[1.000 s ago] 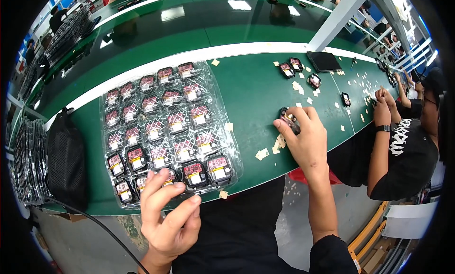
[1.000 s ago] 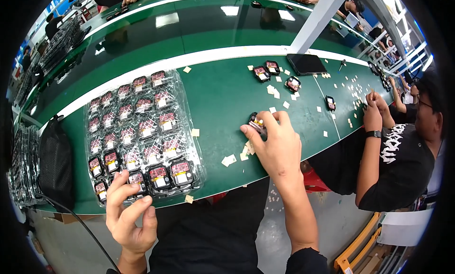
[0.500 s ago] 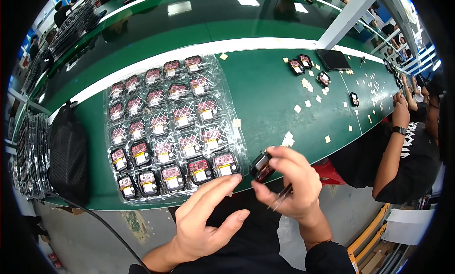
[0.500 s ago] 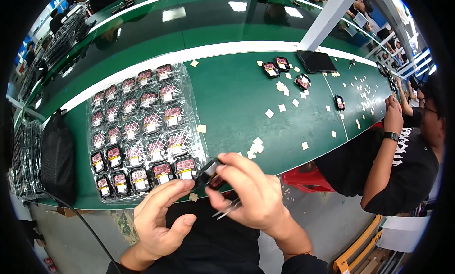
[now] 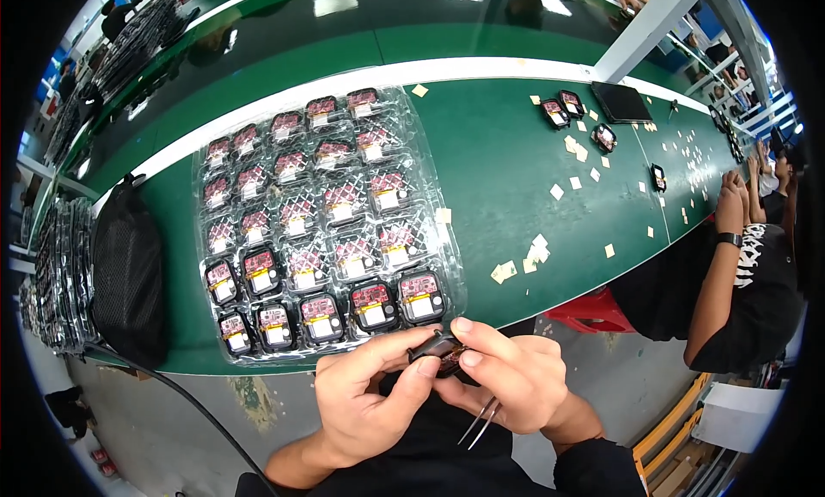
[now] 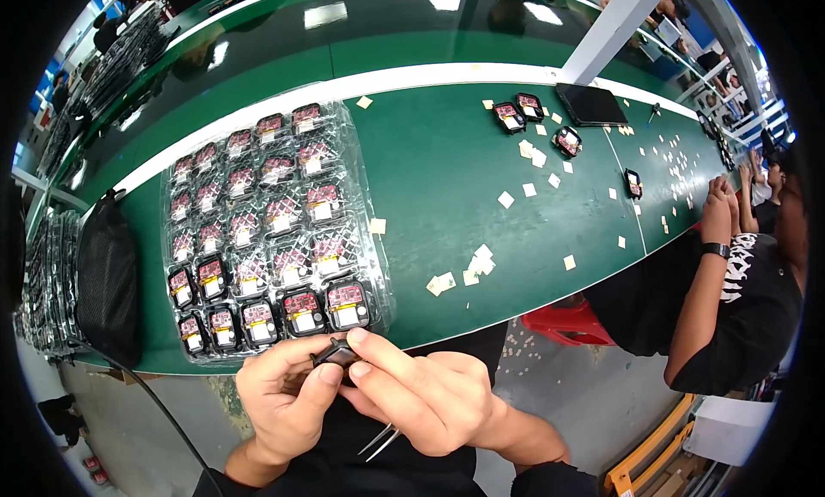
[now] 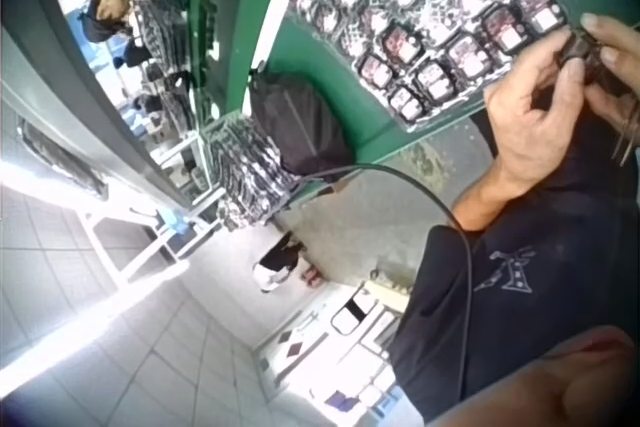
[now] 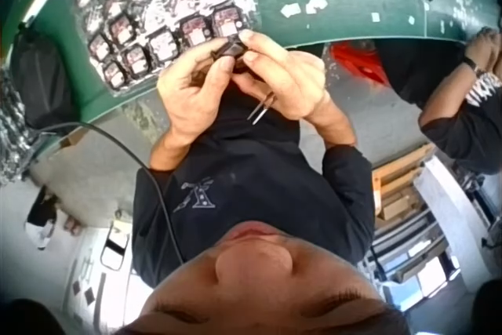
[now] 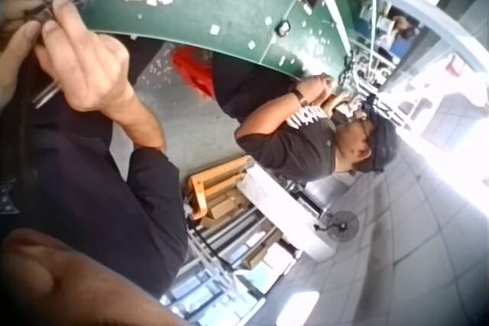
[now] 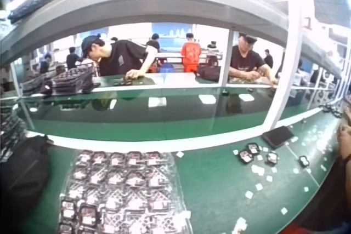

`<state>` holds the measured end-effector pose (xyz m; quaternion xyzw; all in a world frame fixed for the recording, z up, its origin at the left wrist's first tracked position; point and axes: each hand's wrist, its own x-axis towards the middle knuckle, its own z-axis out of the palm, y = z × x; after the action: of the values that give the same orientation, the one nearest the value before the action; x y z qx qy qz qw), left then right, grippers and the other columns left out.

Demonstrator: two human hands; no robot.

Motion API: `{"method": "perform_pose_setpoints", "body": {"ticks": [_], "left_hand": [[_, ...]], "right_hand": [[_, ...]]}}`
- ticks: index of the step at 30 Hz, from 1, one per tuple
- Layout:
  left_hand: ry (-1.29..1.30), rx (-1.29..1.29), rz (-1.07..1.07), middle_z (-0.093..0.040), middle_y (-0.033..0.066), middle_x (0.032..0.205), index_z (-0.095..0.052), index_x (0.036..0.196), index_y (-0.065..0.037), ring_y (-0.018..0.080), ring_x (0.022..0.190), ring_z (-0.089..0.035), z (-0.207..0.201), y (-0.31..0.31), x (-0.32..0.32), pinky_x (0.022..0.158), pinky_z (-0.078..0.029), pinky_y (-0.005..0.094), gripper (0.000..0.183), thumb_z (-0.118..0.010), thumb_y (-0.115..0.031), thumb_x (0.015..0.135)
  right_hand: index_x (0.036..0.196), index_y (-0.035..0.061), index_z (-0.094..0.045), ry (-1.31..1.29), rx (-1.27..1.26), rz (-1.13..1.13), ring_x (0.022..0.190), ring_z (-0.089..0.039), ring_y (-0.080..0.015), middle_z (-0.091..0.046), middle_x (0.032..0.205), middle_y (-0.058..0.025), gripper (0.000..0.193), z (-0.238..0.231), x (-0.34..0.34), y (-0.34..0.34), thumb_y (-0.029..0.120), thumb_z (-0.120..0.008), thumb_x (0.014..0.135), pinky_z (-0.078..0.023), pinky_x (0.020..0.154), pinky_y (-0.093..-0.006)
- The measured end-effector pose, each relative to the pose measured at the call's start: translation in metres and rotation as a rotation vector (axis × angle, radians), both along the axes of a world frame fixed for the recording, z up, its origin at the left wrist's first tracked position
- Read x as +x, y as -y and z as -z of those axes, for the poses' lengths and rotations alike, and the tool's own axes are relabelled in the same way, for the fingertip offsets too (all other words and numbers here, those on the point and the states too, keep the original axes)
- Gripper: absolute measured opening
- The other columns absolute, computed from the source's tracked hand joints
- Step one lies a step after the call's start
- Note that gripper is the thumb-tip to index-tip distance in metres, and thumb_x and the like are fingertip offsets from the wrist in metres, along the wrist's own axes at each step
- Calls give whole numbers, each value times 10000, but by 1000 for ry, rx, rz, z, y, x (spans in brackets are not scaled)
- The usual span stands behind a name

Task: The recorder uses tweezers and hands to precisely place components and stickers into smartwatch housings on a green industrial workbench.

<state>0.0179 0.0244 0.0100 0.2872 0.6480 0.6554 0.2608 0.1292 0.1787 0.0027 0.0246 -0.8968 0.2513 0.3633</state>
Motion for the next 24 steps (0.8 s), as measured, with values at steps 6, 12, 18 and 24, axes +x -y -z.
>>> {"method": "perform_pose_setpoints", "body": {"ticks": [6,12,18,24], "left_hand": [[279,375,224,-610,253,1346,-489,1386,113,292,1256,-617,9,2,-4,1065,-511,381,509,-703,57,928],[576,541,289,-572,257,1362,-464,1403,118,303,1260,-597,19,6,-8,1059,-512,423,604,-769,10,893],[614,557,253,-592,207,1266,-557,1315,126,280,1188,-633,21,7,-4,1001,-547,371,474,-759,26,897],[314,231,50,-681,182,1154,-588,1286,133,199,1045,-691,9,8,-3,840,-577,269,338,-654,63,962]], "right_hand": [[1220,34,-529,91,-246,-138,890,-773,-309,-700,1180,-296,632,-8,1,-5,182,-931,755,-613,682,-307],[1136,2,-511,-109,-417,-46,794,-742,-262,-686,1013,-194,621,-1,-3,8,269,-929,760,-621,623,-323],[1142,-27,-595,27,-350,-126,713,-736,-246,-715,907,-149,606,-9,-5,3,255,-942,734,-611,587,-312],[1112,-35,-685,-54,-125,22,674,-713,-194,-714,906,-119,412,-2,-7,7,131,-881,790,-588,555,-285]]}}
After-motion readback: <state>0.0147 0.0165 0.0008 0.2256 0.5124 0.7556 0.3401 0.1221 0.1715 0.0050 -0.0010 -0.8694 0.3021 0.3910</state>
